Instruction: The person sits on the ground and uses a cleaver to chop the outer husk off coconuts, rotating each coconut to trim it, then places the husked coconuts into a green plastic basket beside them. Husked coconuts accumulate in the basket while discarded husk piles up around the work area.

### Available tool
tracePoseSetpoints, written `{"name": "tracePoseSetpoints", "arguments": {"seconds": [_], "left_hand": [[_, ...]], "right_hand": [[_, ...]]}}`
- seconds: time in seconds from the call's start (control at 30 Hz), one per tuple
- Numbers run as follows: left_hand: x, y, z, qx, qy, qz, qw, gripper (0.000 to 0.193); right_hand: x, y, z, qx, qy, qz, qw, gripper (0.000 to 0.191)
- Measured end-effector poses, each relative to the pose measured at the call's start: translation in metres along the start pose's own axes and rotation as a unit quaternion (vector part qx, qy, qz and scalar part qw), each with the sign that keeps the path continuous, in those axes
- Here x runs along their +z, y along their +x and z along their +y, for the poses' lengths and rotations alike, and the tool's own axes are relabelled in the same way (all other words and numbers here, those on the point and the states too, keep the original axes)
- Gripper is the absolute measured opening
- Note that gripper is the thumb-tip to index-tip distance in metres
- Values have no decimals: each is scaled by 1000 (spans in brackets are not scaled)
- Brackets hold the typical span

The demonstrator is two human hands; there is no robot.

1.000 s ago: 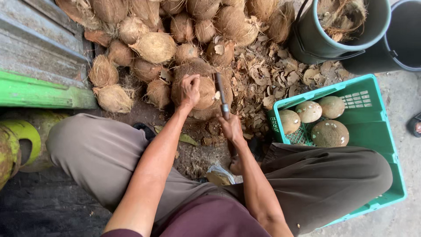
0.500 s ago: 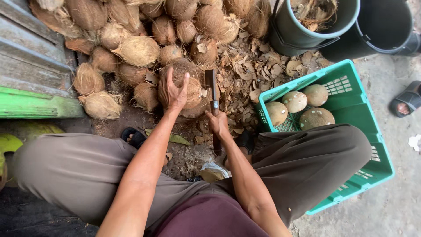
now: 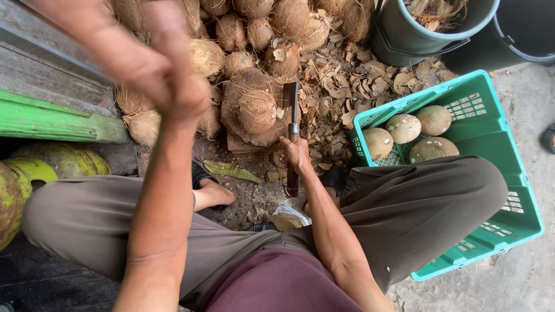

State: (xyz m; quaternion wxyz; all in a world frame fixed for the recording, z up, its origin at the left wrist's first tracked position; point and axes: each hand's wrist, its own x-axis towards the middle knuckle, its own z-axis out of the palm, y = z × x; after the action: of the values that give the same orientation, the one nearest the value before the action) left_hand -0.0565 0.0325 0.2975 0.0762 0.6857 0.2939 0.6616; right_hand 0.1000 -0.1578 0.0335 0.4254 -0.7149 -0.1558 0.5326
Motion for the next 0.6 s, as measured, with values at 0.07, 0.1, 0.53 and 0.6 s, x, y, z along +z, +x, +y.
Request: {"name": "tracePoseSetpoints", "arguments": {"seconds": [0.07, 0.1, 0.53, 0.6], "left_hand": [[27, -28, -12, -139, -51, -111, 983, 68], [39, -50, -20, -206, -68, -161, 963, 71], [57, -262, -110, -509, 124, -256, 812, 80], [58, -264, -110, -483, 143, -246, 828, 75]], "right_hand": [[-2, 2, 0, 16, -13, -2, 1000, 26], [-2, 3, 0, 25, -19, -4, 999, 28], [0, 1, 15, 0, -27, -9, 1000, 29], [3, 3, 15, -4, -21, -2, 1000, 30]]}}
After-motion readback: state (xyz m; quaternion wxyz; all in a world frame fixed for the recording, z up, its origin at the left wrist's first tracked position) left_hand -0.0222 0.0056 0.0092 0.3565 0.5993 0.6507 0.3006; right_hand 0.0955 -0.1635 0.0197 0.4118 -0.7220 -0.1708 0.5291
